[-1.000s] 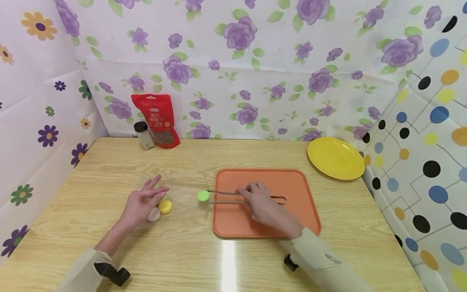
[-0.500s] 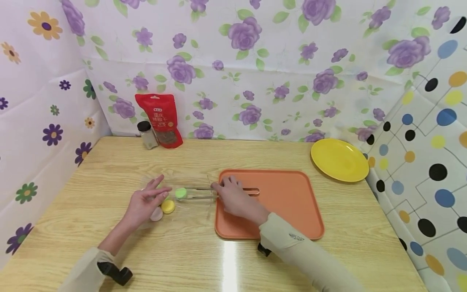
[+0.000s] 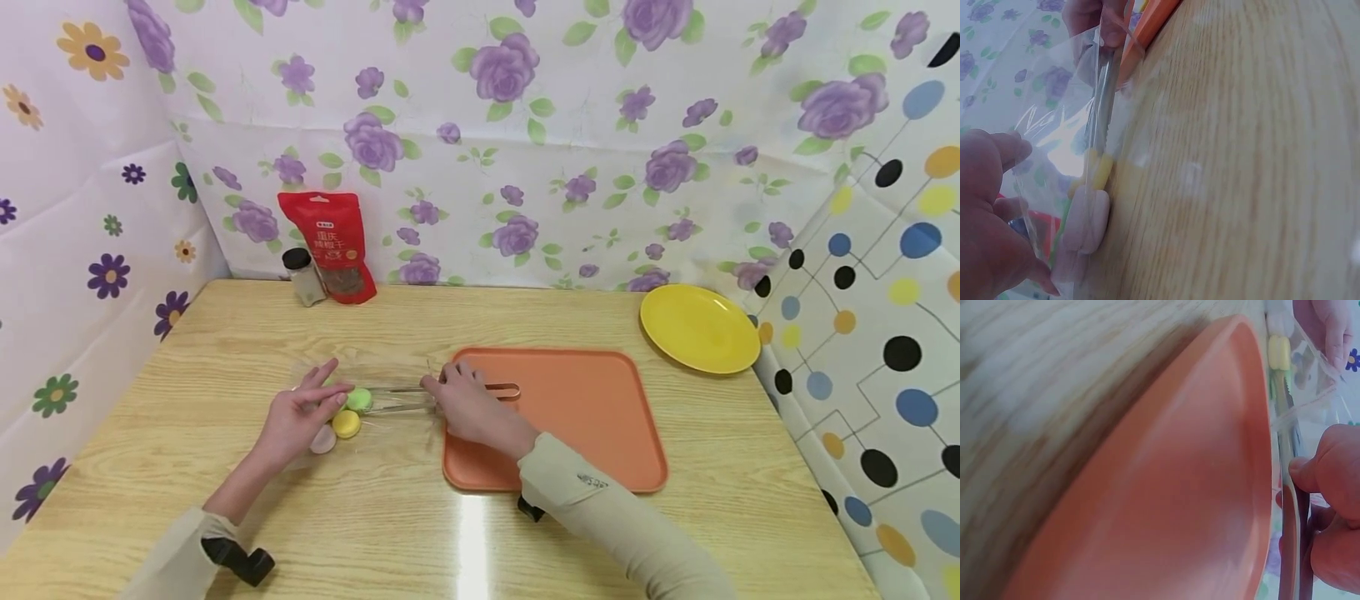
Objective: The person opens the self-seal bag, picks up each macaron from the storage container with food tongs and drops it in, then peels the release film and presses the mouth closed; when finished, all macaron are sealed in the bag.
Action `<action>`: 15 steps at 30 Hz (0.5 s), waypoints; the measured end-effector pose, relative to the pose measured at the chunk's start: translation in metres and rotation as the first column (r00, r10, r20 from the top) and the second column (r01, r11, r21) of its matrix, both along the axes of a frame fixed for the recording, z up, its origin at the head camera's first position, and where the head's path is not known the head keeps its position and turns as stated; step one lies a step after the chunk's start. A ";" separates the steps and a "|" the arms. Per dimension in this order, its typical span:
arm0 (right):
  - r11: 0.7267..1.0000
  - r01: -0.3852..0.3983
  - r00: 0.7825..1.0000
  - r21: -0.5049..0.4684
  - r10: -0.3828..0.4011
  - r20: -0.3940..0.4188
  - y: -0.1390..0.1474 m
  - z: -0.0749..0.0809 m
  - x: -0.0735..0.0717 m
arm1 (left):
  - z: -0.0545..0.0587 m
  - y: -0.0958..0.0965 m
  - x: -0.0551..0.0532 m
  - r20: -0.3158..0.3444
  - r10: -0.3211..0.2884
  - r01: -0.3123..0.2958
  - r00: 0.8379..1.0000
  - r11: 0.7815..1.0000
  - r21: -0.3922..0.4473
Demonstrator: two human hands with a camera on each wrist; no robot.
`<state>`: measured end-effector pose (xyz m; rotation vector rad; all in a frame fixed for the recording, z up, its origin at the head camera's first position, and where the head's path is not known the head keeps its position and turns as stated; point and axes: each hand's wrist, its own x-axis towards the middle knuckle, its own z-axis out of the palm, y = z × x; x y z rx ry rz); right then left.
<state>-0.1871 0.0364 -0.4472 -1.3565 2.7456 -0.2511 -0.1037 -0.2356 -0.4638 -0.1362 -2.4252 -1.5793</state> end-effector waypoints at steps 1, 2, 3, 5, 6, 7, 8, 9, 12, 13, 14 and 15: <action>1.000 0.003 1.000 0.002 -0.003 0.000 0.000 0.000 0.000 | 0.000 0.000 0.000 0.001 0.001 -0.001 1.000 1.000 0.002; 1.000 0.006 1.000 0.004 -0.006 0.000 0.000 -0.001 0.000 | 0.000 0.000 0.000 0.003 0.002 -0.002 1.000 1.000 0.002; 1.000 0.008 1.000 0.008 -0.008 -0.006 0.000 -0.001 -0.001 | 0.000 0.001 0.000 0.005 0.003 -0.003 1.000 1.000 0.003; 1.000 0.010 1.000 0.013 -0.010 -0.003 0.000 -0.001 -0.001 | 0.000 0.001 0.000 0.007 0.005 -0.005 1.000 1.000 0.002; 1.000 0.010 1.000 0.013 -0.010 -0.001 0.001 -0.002 -0.001 | 0.000 0.001 0.000 0.007 0.005 -0.005 1.000 1.000 0.003; 1.000 0.011 1.000 0.010 -0.011 0.001 0.001 -0.002 -0.002 | 0.000 0.001 0.000 0.005 0.005 -0.005 1.000 1.000 0.002; 1.000 0.013 1.000 0.005 -0.013 0.006 0.002 -0.001 -0.002 | 0.000 0.001 0.000 0.001 0.004 -0.004 1.000 1.000 0.001; 1.000 0.013 1.000 0.000 -0.013 0.008 0.003 0.000 -0.002 | 0.000 0.001 0.000 -0.001 0.004 -0.004 1.000 1.000 0.002; 1.000 0.014 1.000 -0.028 -0.014 0.010 0.010 0.003 0.000 | 0.000 0.001 0.001 -0.009 0.000 0.000 1.000 1.000 0.005; 0.999 0.014 1.000 -0.040 -0.013 0.012 0.013 0.004 0.000 | 0.000 0.000 0.001 -0.009 -0.001 0.001 1.000 1.000 0.007; 0.998 0.011 1.000 -0.054 -0.011 0.013 0.017 0.006 0.001 | 0.000 0.000 0.001 -0.009 -0.001 0.001 1.000 1.000 0.008; 0.998 0.012 1.000 -0.066 -0.011 0.014 0.022 0.007 0.003 | 0.000 0.001 0.001 -0.009 -0.002 0.002 1.000 1.000 0.009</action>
